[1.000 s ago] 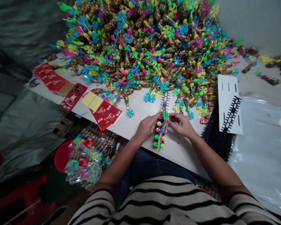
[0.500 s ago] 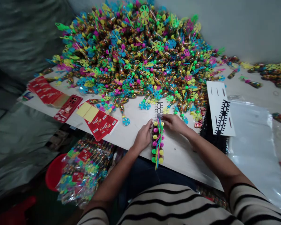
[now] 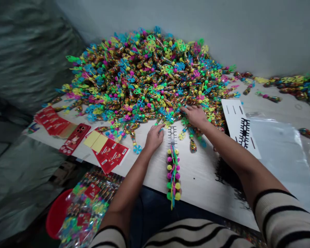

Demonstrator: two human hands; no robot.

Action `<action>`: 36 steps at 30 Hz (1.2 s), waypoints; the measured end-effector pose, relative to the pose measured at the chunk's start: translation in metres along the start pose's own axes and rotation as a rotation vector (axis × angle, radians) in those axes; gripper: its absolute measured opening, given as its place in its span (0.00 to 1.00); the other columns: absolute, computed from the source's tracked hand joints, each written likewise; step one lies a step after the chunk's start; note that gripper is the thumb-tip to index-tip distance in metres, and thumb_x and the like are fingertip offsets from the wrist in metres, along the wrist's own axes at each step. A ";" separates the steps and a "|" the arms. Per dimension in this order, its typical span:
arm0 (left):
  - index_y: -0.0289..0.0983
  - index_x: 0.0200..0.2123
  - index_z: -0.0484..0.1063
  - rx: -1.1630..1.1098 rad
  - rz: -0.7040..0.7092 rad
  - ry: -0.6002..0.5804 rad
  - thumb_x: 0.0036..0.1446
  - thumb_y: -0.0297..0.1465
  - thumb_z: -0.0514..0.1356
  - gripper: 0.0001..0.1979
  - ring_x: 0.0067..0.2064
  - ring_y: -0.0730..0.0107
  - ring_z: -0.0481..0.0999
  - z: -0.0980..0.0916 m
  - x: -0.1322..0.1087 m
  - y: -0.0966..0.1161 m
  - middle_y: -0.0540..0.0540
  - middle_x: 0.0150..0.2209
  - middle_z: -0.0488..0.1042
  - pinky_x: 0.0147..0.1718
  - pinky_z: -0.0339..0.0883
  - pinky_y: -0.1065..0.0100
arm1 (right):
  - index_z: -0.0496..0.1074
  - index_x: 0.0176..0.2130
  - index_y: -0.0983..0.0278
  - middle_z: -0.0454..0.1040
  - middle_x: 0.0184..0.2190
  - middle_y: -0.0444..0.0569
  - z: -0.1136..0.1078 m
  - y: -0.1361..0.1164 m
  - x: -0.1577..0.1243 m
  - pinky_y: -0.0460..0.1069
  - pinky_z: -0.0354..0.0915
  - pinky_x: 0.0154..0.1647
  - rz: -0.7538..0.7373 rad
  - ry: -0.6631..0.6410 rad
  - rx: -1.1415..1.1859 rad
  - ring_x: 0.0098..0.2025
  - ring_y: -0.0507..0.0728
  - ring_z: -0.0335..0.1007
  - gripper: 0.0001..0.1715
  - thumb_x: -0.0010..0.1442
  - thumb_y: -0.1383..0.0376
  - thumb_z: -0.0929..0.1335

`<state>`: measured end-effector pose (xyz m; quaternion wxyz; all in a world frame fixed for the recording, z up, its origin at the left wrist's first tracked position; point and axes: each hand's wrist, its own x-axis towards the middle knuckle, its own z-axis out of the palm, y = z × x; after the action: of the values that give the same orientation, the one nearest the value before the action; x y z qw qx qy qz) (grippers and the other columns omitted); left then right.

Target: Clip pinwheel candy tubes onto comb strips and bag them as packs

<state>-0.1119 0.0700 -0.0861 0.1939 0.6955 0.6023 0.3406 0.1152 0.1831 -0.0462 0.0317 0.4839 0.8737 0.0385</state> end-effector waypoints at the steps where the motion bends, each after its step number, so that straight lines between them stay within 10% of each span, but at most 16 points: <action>1: 0.35 0.50 0.72 0.019 0.009 -0.004 0.58 0.25 0.53 0.18 0.50 0.63 0.73 0.001 0.002 -0.003 0.42 0.48 0.77 0.52 0.68 0.60 | 0.58 0.64 0.56 0.72 0.53 0.54 0.001 0.003 -0.006 0.59 0.57 0.51 0.007 -0.010 -0.023 0.51 0.64 0.67 0.31 0.64 0.71 0.58; 14: 0.40 0.57 0.68 0.216 0.071 -0.057 0.62 0.28 0.51 0.21 0.53 0.56 0.67 0.035 0.031 -0.016 0.41 0.56 0.71 0.52 0.62 0.53 | 0.58 0.65 0.56 0.67 0.59 0.52 0.008 -0.007 -0.042 0.57 0.63 0.53 -0.074 -0.007 0.111 0.56 0.63 0.64 0.33 0.63 0.73 0.59; 19: 0.36 0.58 0.67 0.186 0.156 0.006 0.61 0.27 0.50 0.22 0.57 0.58 0.65 0.025 0.024 -0.028 0.39 0.58 0.68 0.56 0.61 0.55 | 0.63 0.61 0.57 0.66 0.61 0.51 -0.006 0.005 -0.046 0.58 0.62 0.57 -0.245 0.059 0.354 0.59 0.61 0.64 0.28 0.63 0.56 0.65; 23: 0.37 0.56 0.69 0.241 0.130 0.005 0.62 0.31 0.50 0.20 0.55 0.55 0.66 0.020 0.018 -0.034 0.39 0.55 0.71 0.56 0.61 0.52 | 0.72 0.53 0.65 0.74 0.51 0.55 -0.009 0.067 -0.023 0.56 0.63 0.57 0.130 0.303 0.457 0.55 0.60 0.69 0.22 0.65 0.58 0.62; 27: 0.37 0.58 0.67 0.314 0.066 0.000 0.61 0.32 0.50 0.22 0.55 0.52 0.66 0.028 0.020 -0.031 0.38 0.56 0.70 0.56 0.58 0.49 | 0.61 0.62 0.72 0.65 0.60 0.64 -0.004 0.107 0.011 0.61 0.59 0.60 0.440 0.322 0.483 0.60 0.66 0.62 0.38 0.60 0.52 0.66; 31: 0.36 0.59 0.66 0.323 0.043 0.044 0.62 0.30 0.49 0.23 0.56 0.50 0.65 0.033 0.024 -0.027 0.37 0.57 0.70 0.57 0.56 0.48 | 0.53 0.66 0.67 0.57 0.64 0.65 0.000 0.069 0.032 0.65 0.57 0.60 0.421 0.088 0.423 0.64 0.69 0.55 0.51 0.56 0.42 0.66; 36: 0.35 0.58 0.66 0.283 0.047 0.084 0.62 0.29 0.47 0.22 0.56 0.53 0.66 0.032 0.024 -0.029 0.36 0.55 0.71 0.57 0.57 0.51 | 0.46 0.68 0.60 0.58 0.63 0.64 -0.003 -0.017 0.030 0.63 0.61 0.55 0.233 0.037 0.333 0.64 0.70 0.53 0.42 0.63 0.49 0.63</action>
<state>-0.1092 0.1036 -0.1221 0.0605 0.7150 0.6354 0.2853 0.0843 0.1993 -0.0453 -0.0694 0.5793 0.8067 -0.0940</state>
